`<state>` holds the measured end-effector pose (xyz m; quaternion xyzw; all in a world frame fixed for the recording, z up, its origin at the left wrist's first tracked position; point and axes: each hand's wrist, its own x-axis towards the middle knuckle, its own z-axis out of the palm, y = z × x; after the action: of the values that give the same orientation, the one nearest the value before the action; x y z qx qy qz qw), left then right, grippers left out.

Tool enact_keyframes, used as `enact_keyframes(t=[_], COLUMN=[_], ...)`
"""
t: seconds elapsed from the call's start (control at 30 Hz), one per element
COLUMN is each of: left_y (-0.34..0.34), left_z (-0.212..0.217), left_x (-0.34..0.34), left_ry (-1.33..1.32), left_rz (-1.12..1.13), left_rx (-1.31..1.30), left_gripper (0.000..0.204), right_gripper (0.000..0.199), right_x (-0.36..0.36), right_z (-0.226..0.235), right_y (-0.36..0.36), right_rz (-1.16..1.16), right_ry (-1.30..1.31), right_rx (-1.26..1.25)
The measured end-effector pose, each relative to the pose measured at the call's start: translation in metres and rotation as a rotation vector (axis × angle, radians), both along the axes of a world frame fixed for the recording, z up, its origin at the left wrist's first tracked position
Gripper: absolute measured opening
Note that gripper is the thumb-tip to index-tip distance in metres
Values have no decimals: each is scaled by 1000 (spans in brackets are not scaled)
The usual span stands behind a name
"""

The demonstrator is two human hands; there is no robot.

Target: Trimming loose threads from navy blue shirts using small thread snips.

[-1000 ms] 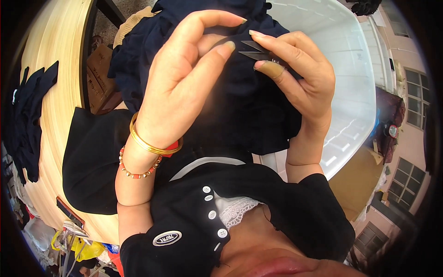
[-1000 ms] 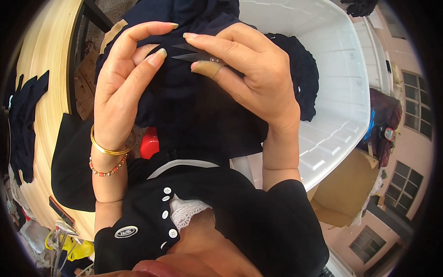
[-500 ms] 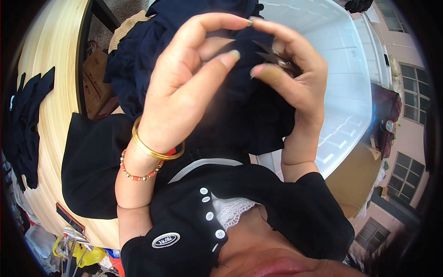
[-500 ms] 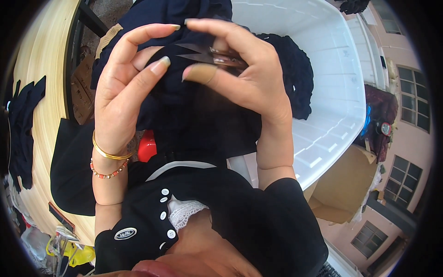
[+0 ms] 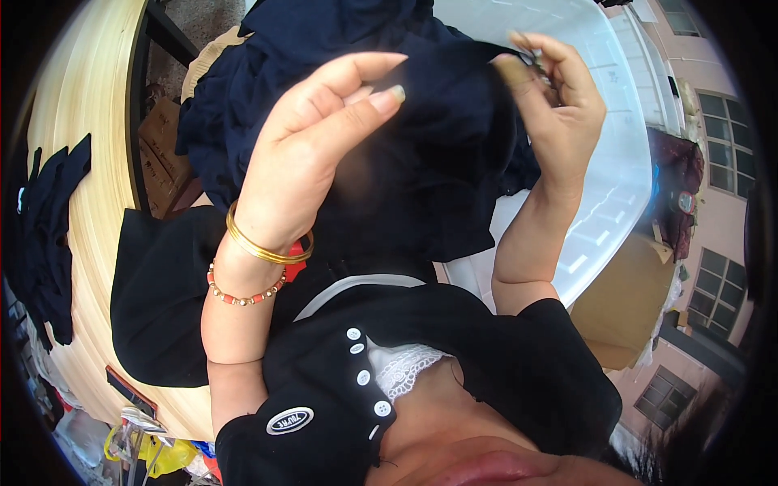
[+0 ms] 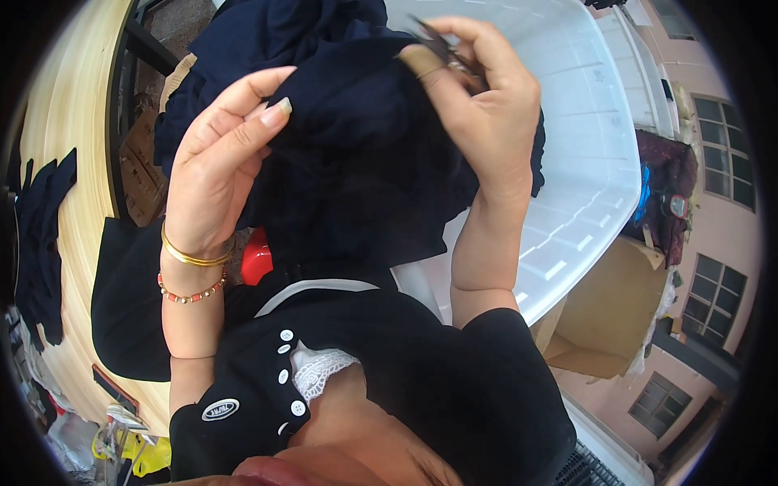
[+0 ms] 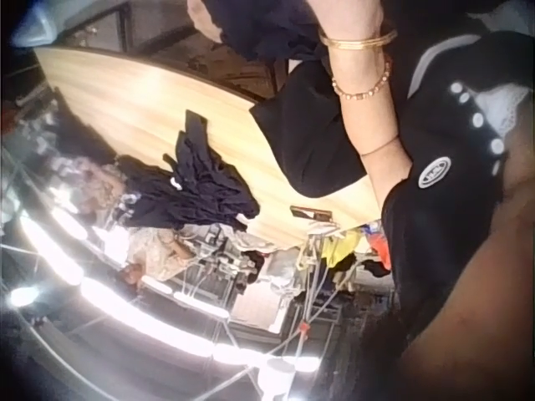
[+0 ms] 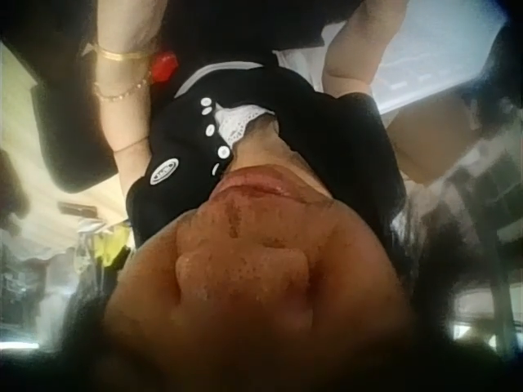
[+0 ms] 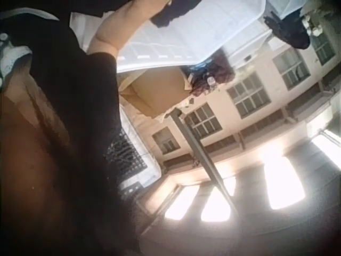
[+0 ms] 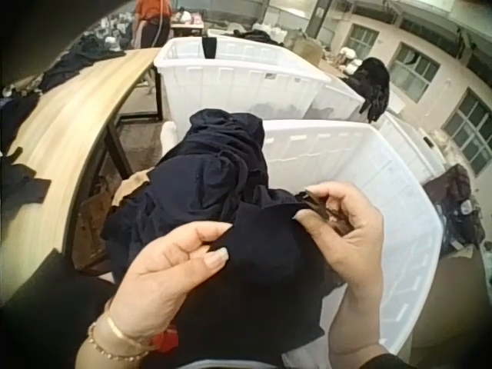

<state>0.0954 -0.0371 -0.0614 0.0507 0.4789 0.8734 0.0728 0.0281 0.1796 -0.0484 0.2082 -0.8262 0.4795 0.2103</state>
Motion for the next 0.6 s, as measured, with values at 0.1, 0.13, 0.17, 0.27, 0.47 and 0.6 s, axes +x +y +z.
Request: enact_keyframes(t=[0.1,0.13,0.17,0.27,0.47,0.6], left_y=[-3,-5,-3,-3,-3,-1], left_z=[1,1,3,3,7,-7], left_x=[-1,-1,-1,3,5,4], left_ry=[-4,13,10,13,77,293], left_rz=[-3,-22,-23,90,17,120], left_rx=[-14,-27,-27,-133,-317,-441], left_gripper=[32,33,33,39,42,44], right_gripper=[33,35,35,35,35,35], right_x=[19,21,24,22,20,19], right_z=[10,12,15,10,8,8], right_y=[-9,-10,-12,-21,-17,-17], right_rz=[139,221,273,382,343,393], right_ry=[-50,14,35,97,171,105], right_rx=[71,152,187,228,327,306])
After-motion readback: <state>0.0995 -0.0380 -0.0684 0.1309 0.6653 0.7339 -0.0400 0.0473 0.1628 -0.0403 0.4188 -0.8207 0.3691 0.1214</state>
